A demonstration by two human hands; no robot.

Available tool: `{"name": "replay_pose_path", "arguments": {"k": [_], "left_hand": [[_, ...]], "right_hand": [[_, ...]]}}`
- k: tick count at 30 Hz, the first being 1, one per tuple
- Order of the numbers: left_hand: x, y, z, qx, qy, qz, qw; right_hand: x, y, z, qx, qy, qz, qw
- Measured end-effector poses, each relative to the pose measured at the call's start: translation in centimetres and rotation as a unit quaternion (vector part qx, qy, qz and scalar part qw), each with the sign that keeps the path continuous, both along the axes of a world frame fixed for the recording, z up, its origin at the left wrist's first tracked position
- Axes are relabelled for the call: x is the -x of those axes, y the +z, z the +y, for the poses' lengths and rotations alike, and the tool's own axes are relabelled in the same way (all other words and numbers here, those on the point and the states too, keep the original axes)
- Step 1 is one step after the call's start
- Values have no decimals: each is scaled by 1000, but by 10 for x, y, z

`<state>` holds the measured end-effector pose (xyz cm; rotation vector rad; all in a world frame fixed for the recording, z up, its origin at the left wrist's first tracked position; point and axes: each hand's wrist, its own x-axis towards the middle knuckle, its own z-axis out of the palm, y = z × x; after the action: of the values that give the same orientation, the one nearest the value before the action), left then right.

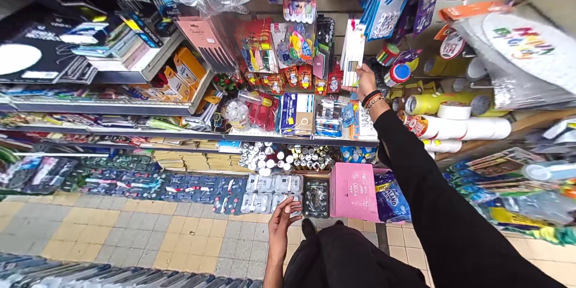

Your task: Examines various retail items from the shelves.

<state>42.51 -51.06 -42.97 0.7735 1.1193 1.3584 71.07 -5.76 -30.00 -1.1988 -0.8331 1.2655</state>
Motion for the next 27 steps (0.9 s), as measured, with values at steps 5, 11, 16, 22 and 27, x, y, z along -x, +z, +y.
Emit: {"name": "replay_pose_path", "arguments": {"k": [5,11,16,22,27], "left_hand": [[0,2,8,-3,-2,2,1000],[-3,2,16,-14,-17,2,1000],[-2,4,16,-23,-23,8,999],[2,3,18,-16,-28,16,999],[-1,-2,29,-30,-52,16,998]], "right_hand": [[-4,-2,11,3,-7,10,1000],[-5,-4,28,19,-2,-7,1000],[-8,-18,42,77,8,-29,997],[-13,-100,-36,102,5,-129,986],[-16,-169,-206,153,61,-106,981]]}}
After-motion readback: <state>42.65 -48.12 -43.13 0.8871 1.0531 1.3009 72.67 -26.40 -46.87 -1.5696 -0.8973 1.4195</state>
